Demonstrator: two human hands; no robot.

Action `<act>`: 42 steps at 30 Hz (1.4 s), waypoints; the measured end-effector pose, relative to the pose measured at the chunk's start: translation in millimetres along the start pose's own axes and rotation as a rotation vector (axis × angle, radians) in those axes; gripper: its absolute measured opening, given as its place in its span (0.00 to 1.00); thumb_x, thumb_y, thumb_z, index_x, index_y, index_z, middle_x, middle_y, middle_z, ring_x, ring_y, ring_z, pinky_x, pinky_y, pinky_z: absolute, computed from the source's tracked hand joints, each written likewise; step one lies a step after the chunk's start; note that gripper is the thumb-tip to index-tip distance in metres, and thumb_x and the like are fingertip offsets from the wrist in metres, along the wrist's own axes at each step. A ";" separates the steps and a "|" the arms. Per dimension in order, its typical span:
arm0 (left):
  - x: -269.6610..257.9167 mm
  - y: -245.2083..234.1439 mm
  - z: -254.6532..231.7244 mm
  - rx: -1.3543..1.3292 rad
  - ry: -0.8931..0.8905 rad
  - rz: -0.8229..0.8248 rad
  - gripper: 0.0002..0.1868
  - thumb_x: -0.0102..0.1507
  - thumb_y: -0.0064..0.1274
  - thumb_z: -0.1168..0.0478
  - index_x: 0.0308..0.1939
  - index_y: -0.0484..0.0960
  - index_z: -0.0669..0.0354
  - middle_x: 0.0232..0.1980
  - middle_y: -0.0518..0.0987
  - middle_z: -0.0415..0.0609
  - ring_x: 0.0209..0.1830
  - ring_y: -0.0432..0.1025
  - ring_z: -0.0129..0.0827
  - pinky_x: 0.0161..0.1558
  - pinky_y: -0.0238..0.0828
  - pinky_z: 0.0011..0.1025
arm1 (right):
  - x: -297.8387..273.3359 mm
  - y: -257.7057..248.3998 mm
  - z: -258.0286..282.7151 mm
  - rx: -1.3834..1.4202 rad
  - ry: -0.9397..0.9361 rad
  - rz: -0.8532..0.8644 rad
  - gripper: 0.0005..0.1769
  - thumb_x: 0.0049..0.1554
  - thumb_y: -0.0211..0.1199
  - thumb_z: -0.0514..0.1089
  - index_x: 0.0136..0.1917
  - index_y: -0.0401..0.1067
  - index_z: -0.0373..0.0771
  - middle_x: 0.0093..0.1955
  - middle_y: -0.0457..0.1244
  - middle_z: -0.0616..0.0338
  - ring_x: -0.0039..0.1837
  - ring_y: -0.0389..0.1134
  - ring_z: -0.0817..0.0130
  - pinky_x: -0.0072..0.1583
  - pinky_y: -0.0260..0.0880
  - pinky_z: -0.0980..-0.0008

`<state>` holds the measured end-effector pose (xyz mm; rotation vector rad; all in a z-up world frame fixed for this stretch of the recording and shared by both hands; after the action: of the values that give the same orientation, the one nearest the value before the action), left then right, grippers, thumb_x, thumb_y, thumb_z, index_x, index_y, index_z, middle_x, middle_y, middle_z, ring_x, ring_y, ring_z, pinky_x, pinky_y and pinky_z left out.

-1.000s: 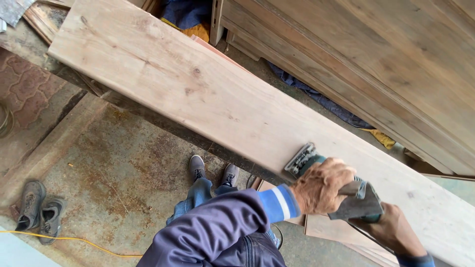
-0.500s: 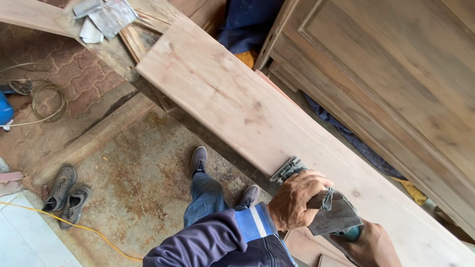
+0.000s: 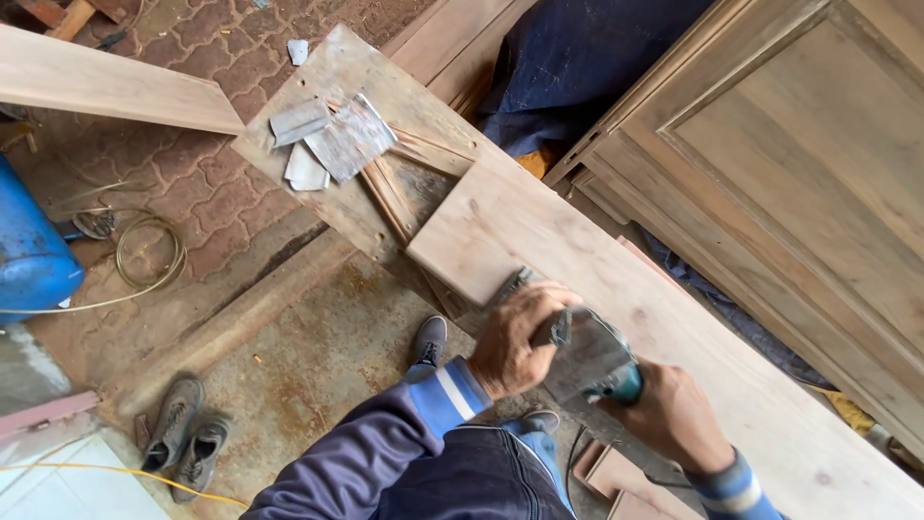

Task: Sanding a long wooden plank using an orbital sander and manual sandpaper.

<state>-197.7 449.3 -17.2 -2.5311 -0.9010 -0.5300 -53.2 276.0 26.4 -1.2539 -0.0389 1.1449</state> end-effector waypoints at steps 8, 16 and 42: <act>33.4 -127.1 63.3 -0.033 -0.030 -0.079 0.12 0.72 0.39 0.65 0.53 0.76 0.62 0.54 0.81 0.57 0.57 0.78 0.43 0.63 0.77 0.38 | 67.2 -4.9 150.2 -0.047 -0.168 -0.050 0.22 0.44 0.75 0.52 0.49 0.78 0.40 0.41 0.72 0.49 0.38 0.75 0.54 0.45 0.77 0.57; 47.2 -155.8 51.2 0.099 -0.072 -0.075 0.11 0.73 0.41 0.65 0.55 0.76 0.65 0.55 0.80 0.58 0.58 0.76 0.45 0.63 0.73 0.38 | 76.1 -2.2 168.2 -0.053 -0.139 -0.035 0.21 0.45 0.76 0.51 0.49 0.80 0.41 0.39 0.73 0.49 0.39 0.75 0.56 0.46 0.76 0.58; -38.4 291.0 -94.8 -0.061 0.157 0.309 0.21 0.54 0.55 0.56 0.50 0.73 0.55 0.48 0.80 0.55 0.50 0.76 0.44 0.50 0.75 0.42 | -108.2 36.3 -281.3 0.020 0.364 0.064 0.19 0.43 0.81 0.54 0.42 0.82 0.40 0.34 0.75 0.56 0.37 0.76 0.64 0.46 0.80 0.63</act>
<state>-53.8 176.7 -24.9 -2.5730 -0.4325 -0.6527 34.7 -4.1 -50.8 -1.4370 0.2855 0.9534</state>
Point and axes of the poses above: each hand's wrist, its own x-axis towards the middle knuckle, its own y-axis out of the palm, z = x × y, the point moved 2 cm from there along x, towards the middle knuckle
